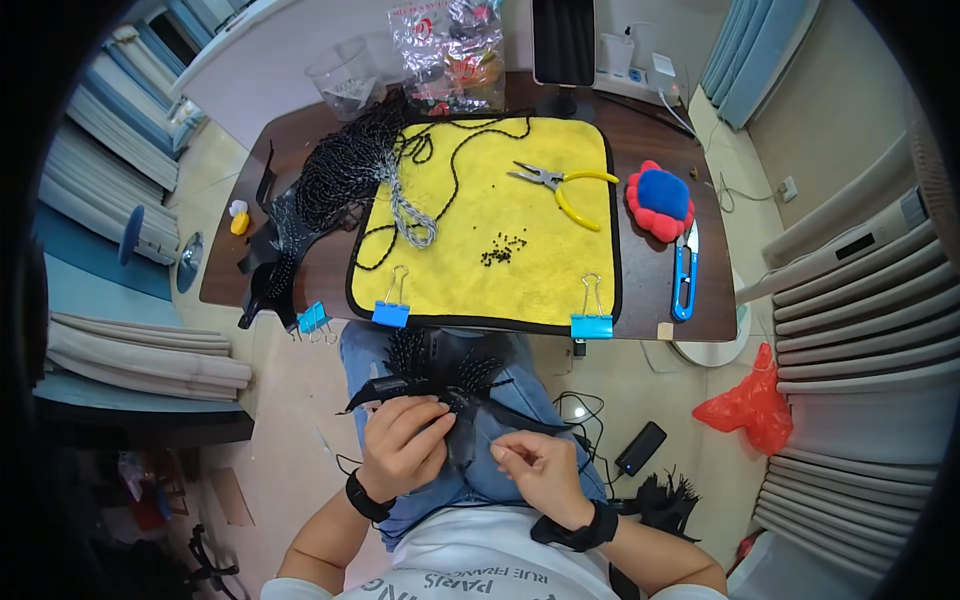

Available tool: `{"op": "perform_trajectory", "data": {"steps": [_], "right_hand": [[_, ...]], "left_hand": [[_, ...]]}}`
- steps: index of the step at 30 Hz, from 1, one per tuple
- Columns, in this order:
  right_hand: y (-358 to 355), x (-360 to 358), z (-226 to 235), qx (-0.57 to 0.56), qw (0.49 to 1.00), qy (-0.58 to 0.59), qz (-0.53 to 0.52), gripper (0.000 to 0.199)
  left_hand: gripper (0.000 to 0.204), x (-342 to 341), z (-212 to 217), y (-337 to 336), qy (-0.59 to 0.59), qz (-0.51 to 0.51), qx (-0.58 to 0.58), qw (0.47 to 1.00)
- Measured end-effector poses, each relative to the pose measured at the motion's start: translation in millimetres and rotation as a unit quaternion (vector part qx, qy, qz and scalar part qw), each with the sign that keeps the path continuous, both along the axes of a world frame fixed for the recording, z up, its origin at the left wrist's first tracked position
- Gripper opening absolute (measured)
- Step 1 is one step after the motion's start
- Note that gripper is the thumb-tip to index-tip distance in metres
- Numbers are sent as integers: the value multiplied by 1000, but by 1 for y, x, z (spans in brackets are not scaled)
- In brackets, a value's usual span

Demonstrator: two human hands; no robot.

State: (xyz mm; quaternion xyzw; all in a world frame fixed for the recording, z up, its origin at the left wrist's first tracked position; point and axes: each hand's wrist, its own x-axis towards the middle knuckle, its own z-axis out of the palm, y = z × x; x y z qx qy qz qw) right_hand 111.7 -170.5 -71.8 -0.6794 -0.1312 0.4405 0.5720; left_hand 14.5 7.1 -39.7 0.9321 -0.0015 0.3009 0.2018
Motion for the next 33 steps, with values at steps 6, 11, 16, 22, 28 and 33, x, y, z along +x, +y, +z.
{"op": "perform_trajectory", "data": {"steps": [6,11,16,22,28,33], "right_hand": [[-8,4,14,38,979,-200,4,9],[-2,7,12,120,909,-399,-14,7],[5,13,16,125,890,-437,-49,9],[2,22,15,147,898,-410,-66,7],[-5,20,16,136,968,-205,-48,5],[-8,10,3,160,984,82,2,13]], "left_hand": [[26,1,1,1,11,17,-78,997],[29,15,14,-4,109,75,-81,988],[23,44,35,-13,134,73,18,988],[18,69,38,2,283,61,65,955],[17,70,38,25,232,-29,45,971],[14,43,46,37,258,34,-366,894]]}}
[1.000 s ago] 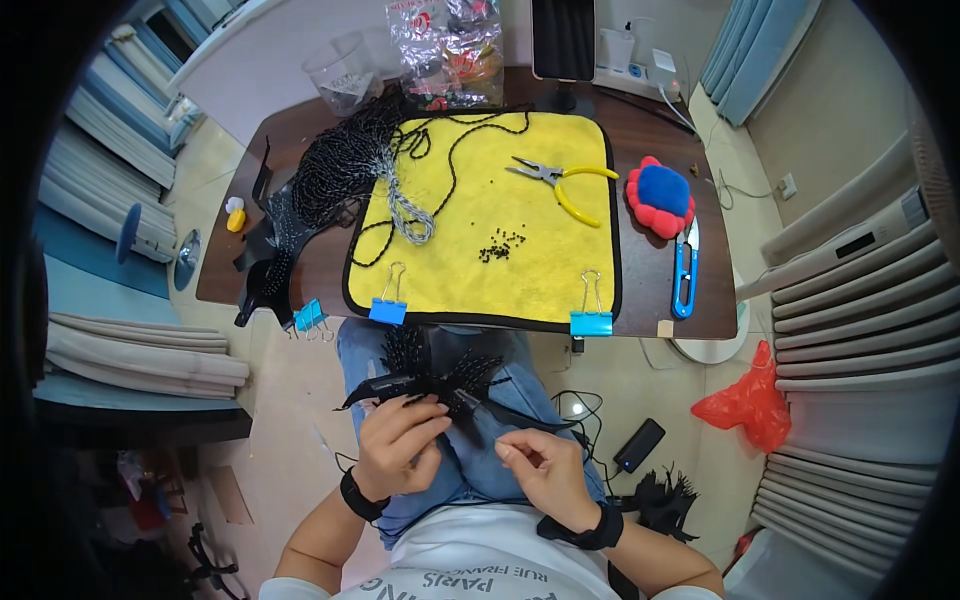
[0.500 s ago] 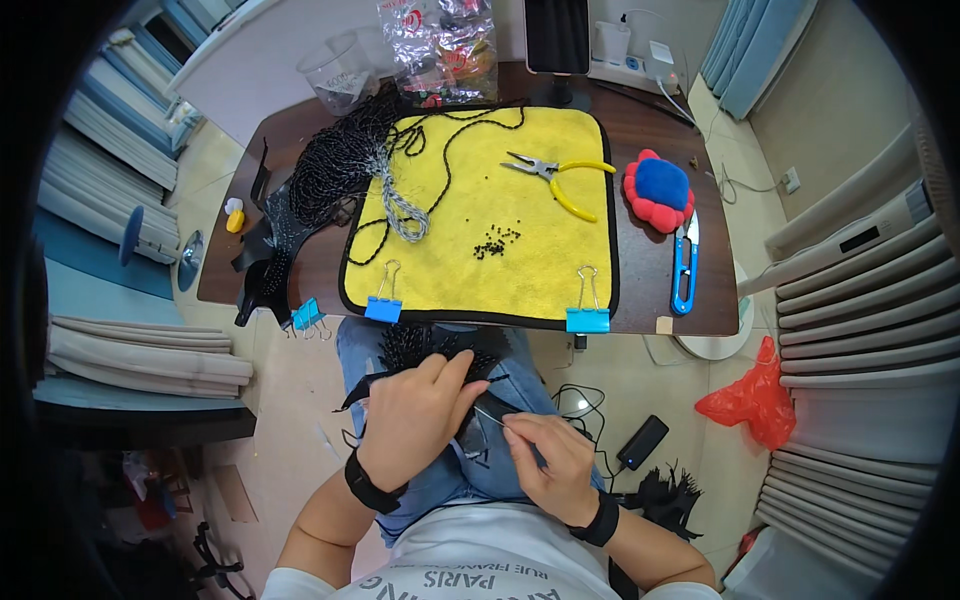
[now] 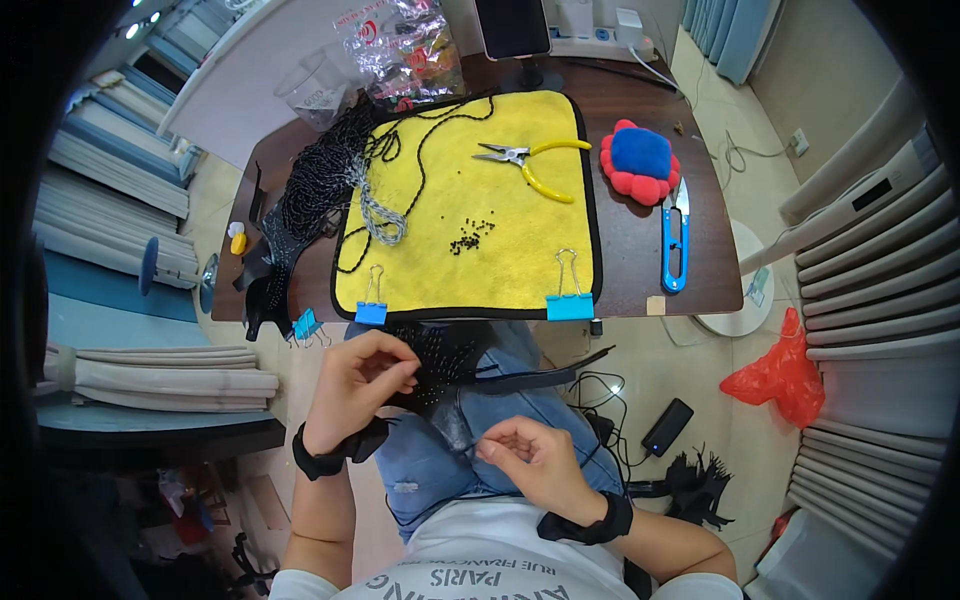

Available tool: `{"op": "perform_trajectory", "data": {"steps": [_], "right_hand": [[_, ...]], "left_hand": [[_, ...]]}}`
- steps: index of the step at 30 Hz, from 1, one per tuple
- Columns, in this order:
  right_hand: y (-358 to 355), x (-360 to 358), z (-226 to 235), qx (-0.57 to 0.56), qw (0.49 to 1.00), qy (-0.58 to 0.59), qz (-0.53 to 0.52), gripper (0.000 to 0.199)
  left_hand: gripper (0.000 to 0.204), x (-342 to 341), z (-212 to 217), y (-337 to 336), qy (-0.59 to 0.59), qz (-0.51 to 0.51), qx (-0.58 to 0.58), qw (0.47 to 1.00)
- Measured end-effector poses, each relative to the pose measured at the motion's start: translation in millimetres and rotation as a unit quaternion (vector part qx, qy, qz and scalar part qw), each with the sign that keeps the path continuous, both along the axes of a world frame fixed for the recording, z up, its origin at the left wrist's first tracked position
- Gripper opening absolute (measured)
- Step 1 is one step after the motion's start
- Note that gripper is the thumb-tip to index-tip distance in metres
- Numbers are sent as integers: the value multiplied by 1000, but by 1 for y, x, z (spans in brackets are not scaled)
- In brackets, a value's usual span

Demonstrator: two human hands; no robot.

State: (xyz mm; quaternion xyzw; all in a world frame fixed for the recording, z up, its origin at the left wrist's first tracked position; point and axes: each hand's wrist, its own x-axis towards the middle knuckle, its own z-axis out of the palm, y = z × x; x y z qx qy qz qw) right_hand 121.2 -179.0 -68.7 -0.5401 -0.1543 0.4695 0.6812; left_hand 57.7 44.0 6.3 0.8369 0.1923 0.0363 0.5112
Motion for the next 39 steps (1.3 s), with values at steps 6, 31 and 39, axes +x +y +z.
{"op": "perform_trajectory", "data": {"steps": [6,31,39], "right_hand": [[29,4,-14,32,997,36,56,18],[35,6,18,-108,843,-525,41,14],[51,5,2,-89,770,-630,-57,20]], "left_hand": [[13,-22,0,2,-14,74,-107,991],[18,-38,-10,-35,34,35,170,984],[12,-40,-42,-45,-52,80,289,953]]}}
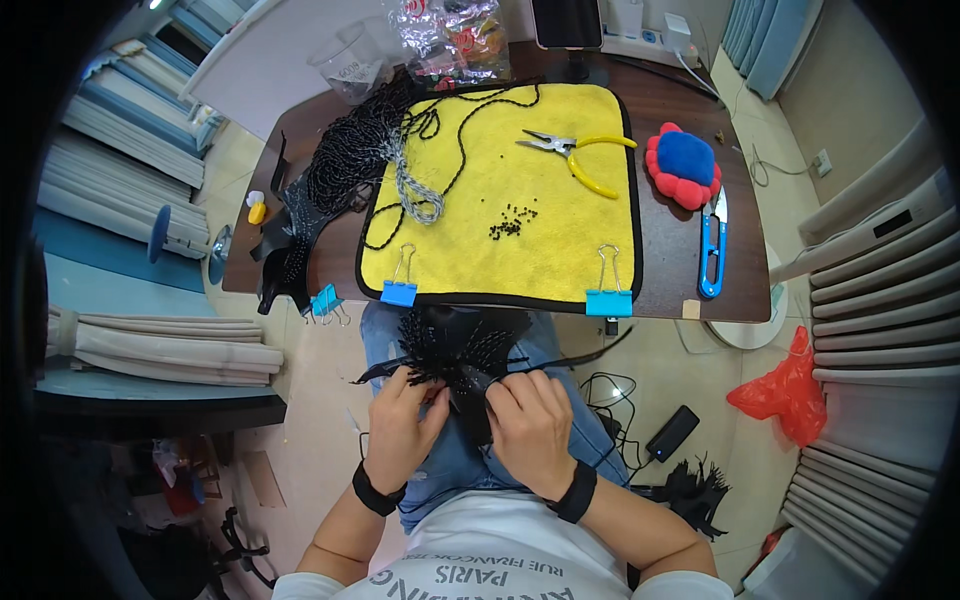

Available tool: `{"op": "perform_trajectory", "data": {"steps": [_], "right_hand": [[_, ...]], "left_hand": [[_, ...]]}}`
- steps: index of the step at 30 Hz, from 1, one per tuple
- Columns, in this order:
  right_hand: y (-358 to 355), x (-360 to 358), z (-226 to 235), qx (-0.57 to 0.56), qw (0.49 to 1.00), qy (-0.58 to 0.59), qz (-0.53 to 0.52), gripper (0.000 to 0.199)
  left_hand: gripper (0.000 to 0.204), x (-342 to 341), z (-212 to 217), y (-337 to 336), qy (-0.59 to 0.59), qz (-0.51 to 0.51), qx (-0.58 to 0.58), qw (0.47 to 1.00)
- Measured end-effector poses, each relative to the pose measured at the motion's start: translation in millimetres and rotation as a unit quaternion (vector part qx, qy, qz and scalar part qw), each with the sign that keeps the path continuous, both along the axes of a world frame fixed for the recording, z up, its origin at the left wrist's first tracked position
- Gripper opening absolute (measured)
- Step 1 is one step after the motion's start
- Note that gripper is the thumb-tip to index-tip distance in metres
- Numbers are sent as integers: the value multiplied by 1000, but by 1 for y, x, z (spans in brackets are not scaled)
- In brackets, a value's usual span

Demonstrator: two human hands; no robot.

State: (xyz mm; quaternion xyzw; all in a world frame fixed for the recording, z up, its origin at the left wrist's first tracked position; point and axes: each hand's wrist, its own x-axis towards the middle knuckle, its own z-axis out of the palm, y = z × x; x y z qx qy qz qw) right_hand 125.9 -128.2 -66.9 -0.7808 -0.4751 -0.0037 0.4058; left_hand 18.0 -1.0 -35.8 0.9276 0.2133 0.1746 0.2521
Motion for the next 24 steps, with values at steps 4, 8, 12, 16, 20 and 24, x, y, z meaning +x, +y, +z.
{"op": "perform_trajectory", "data": {"steps": [4,8,12,16,20,24], "right_hand": [[7,-1,1,44,998,11,-34,20],[9,-8,5,58,986,156,27,16],[17,-18,3,81,908,410,19,11],[18,-13,-3,101,859,500,35,5],[15,-9,-7,123,859,493,67,7],[14,-12,-6,116,827,548,49,7]], "left_hand": [[13,-7,-4,-7,-31,26,-61,997],[16,-4,-3,-9,-66,61,-163,983],[14,1,-7,-11,-56,81,-226,969],[12,-1,-12,-11,-74,85,-248,962],[12,-5,-5,-11,-90,98,-307,942],[9,-8,12,-9,-96,80,-296,947]]}}
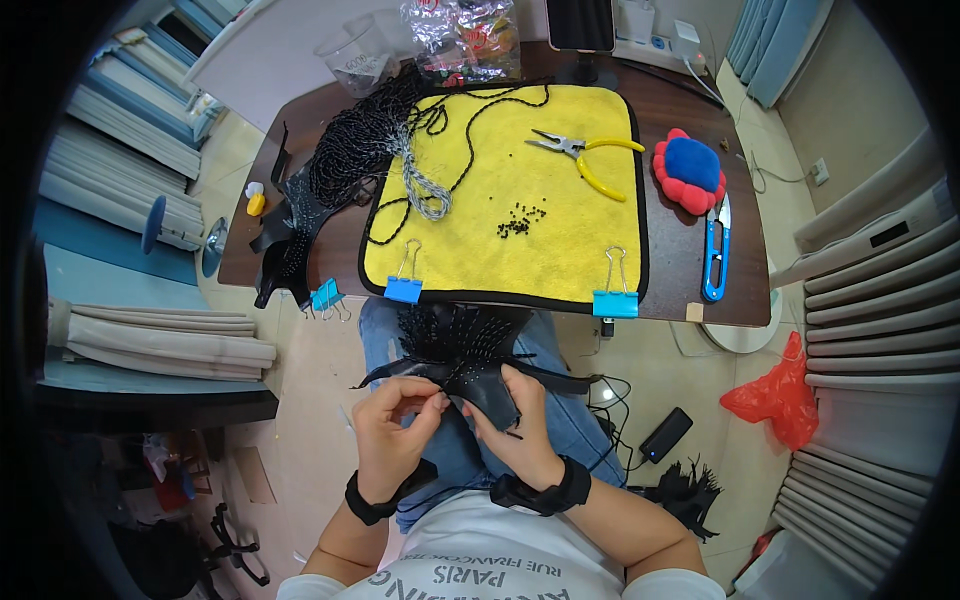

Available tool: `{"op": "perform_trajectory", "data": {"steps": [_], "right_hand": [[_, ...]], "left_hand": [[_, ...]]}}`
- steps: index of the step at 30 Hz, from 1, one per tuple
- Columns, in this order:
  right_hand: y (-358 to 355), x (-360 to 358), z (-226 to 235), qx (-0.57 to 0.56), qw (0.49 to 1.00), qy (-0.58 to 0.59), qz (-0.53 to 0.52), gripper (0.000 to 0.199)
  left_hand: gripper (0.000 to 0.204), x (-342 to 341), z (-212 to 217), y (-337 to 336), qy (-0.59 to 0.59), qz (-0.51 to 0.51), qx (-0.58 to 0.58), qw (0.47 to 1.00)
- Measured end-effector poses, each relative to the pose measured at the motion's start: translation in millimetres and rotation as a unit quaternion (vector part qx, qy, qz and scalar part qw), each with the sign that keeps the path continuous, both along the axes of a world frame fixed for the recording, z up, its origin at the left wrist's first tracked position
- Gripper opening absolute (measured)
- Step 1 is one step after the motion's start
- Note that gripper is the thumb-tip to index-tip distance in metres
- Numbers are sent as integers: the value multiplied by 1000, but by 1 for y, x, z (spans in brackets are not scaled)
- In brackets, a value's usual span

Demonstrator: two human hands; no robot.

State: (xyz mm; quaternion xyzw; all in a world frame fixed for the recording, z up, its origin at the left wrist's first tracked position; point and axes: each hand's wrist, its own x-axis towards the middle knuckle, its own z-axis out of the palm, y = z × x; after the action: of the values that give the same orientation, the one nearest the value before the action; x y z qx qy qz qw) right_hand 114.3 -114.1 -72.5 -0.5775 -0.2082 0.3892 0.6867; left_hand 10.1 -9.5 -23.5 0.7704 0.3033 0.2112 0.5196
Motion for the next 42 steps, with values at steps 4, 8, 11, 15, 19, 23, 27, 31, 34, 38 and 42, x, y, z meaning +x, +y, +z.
{"op": "perform_trajectory", "data": {"steps": [4,8,11,15,19,23,27,31,34,38,42], "right_hand": [[-2,-1,6,-16,982,-189,-21,12],[-9,1,16,-25,966,-256,-36,16],[-18,5,16,-74,984,-161,23,14],[-16,7,15,-93,979,-182,11,14],[-14,9,21,-80,950,-302,-16,11],[-14,16,18,-64,919,-390,-3,11],[-18,24,19,-79,904,-420,20,13],[-24,28,16,-94,892,-441,41,16],[-30,28,15,-95,894,-436,38,17],[-34,28,12,-97,893,-438,42,19],[-41,34,4,-105,894,-435,36,19]], "left_hand": [[9,3,18,6,-10,-7,131,991],[12,0,25,14,7,-12,196,981],[13,-2,27,19,34,-26,155,987],[14,-6,32,17,30,-54,160,985],[15,-6,39,11,34,-69,207,975],[12,-2,41,8,42,-43,231,971],[13,1,39,11,52,-54,278,958],[14,5,37,12,56,-67,296,951],[14,9,35,13,58,-72,299,950],[13,12,34,15,64,-75,308,946],[16,13,43,19,57,-60,317,945]]}}
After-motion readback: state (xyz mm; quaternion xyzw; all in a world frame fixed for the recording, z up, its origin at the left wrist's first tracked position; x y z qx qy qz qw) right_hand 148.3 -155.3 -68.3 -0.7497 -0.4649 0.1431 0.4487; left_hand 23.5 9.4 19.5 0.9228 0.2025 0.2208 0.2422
